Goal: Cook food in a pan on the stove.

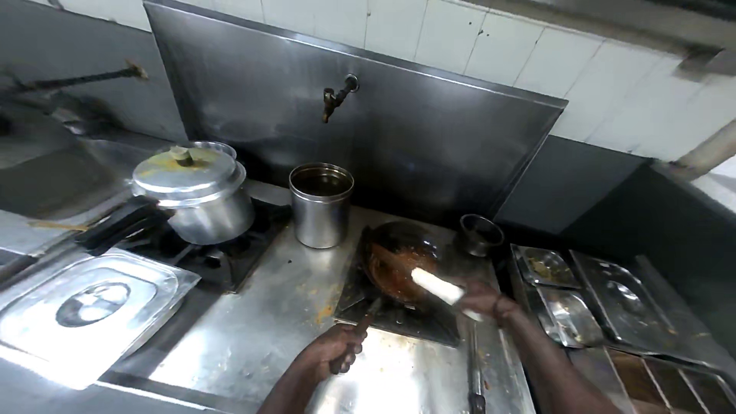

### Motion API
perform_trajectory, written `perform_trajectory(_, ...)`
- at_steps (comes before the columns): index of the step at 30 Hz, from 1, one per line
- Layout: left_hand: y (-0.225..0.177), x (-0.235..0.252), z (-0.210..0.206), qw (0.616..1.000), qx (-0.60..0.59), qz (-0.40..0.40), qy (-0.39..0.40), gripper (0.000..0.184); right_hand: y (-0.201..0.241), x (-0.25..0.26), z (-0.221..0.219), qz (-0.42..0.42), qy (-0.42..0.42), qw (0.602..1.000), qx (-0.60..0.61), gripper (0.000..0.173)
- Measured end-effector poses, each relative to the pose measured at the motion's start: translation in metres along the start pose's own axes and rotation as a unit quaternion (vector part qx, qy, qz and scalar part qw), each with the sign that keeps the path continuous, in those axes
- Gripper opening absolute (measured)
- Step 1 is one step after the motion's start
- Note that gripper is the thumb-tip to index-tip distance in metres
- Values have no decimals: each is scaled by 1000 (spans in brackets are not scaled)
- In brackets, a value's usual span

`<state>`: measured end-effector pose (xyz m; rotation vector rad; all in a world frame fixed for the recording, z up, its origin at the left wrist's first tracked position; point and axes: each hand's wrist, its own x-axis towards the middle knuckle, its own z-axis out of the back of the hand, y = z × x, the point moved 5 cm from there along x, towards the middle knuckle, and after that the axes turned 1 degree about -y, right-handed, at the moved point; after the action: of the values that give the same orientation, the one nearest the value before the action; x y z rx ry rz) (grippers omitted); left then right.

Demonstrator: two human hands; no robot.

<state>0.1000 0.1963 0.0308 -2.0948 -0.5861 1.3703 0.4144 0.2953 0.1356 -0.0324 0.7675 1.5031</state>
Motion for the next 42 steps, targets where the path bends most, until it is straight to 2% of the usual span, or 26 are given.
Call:
perform_trajectory(2,4,0,-4,1000,7,-4,-5,21,12,3,-20,-9,-14,1000,-17,81)
perform_trajectory(3,6,1,-5,1000,10,-3,-3,21,12,-6,-20,6,9,999,-47,83)
perform_trajectory(5,6,3,-6,1000,10,2,0,22,3,-37,2,44,66,988,-134,82)
perform_trajectory(8,5,2,-6,1000,16,10,1,21,-5,-62,42,30,105,966,-236,80)
perform_trajectory(11,6,4,-9,1000,23,10,-2,22,1,-21,29,19,67,981,-183,69)
perform_trajectory(14,7,2,-11,1000,20,3,-11,20,12,7,-5,5,4,996,-84,79)
perform_trajectory(17,9,4,-11,1000,21,5,-9,22,-1,-32,5,45,69,985,-150,81)
perform_trajectory(19,9,4,-11,1000,18,10,-10,21,-8,-59,28,24,100,966,-236,83)
perform_trajectory(21,9,4,-12,1000,19,17,-12,22,-7,-53,36,4,84,957,-279,75)
perform_trajectory(23,10,5,-14,999,22,19,-15,22,-4,-19,17,10,31,973,-228,64)
perform_trajectory(26,11,5,-15,1000,19,12,-18,23,10,7,-20,-15,-13,990,-142,78)
perform_trajectory(28,11,4,-15,1000,20,11,-19,21,3,-10,-23,8,23,989,-146,84)
perform_trajectory(30,10,3,-16,999,24,10,-23,22,-8,-41,0,11,67,977,-202,80)
perform_trajectory(33,8,1,-17,999,36,7,-39,21,-16,-53,25,-67,46,947,-312,66)
perform_trajectory(35,10,3,-18,999,27,2,-34,22,-18,-28,12,-83,5,957,-279,61)
perform_trajectory(38,15,3,-26,999,17,-4,-41,23,-23,5,-24,-50,22,990,-128,81)
perform_trajectory(40,18,1,-38,998,10,-11,-55,24,-28,-6,-32,2,58,998,-39,88)
perform_trajectory(42,22,0,-53,998,8,-17,-62,24,-33,-35,-23,40,115,991,48,86)
